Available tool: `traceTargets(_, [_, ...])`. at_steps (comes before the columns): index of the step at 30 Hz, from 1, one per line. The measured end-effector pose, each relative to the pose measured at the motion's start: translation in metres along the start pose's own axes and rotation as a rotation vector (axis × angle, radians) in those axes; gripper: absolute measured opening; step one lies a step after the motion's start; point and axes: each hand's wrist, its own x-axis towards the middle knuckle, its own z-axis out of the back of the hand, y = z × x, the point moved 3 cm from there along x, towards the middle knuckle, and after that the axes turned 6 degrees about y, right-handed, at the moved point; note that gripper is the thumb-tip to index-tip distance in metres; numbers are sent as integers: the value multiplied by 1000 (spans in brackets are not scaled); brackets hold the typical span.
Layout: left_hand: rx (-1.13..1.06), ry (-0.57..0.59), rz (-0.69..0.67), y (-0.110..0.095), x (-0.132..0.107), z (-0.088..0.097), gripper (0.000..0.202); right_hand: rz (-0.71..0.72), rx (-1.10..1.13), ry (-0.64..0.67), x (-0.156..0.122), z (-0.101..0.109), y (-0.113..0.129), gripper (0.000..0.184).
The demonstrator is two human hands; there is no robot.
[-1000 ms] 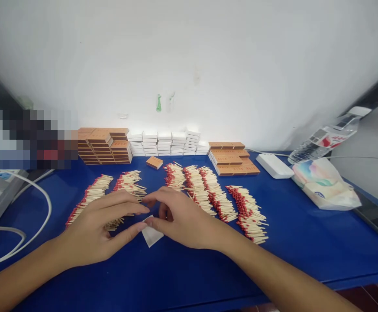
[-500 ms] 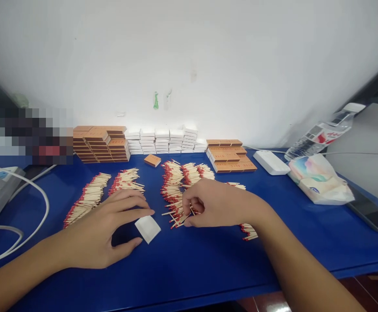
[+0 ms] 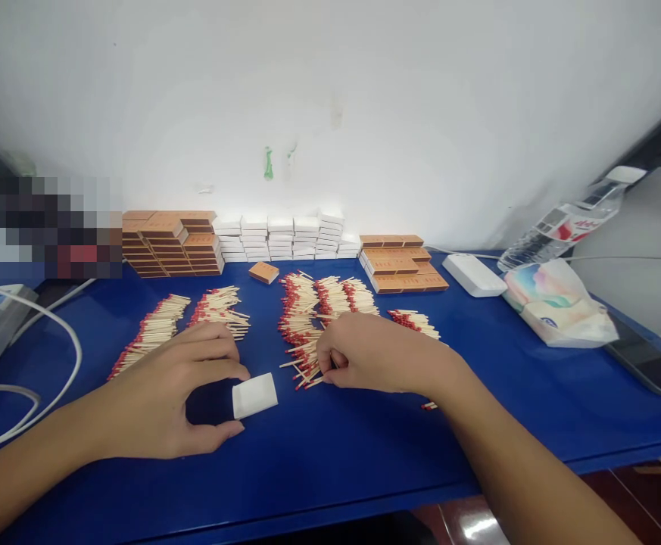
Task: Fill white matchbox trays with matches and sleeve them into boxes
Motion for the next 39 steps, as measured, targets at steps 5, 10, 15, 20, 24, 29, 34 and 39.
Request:
traceTargets(5, [-5, -6, -3, 0, 0, -1, 22, -39, 26, 50, -1, 1, 1, 11])
traceTargets(10, [14, -16, -14, 1, -1, -3, 18, 3, 40, 25, -1, 2, 8, 9])
traceTargets(15, [15, -22, -20, -1, -2, -1, 15, -22, -11, 40, 1, -3, 13, 10])
traceTargets(20, [27, -31, -26, -1, -1, -2, 15, -67, -57, -1, 0, -4, 10, 6])
traceTargets(24, [22, -24, -26, 0, -1, -2, 15, -47, -41, 12, -1, -2, 10, 11])
traceTargets(29, [25, -21, -31, 0, 1, -1, 14, -34, -29, 65, -1, -4, 10, 21])
traceTargets(34, [30, -28, -33, 0, 1, -1, 15, -32, -12, 84, -1, -7, 9, 17])
traceTargets(39, [67, -57, -16, 2, 0, -1, 14, -2, 55, 114, -5, -4, 12, 17])
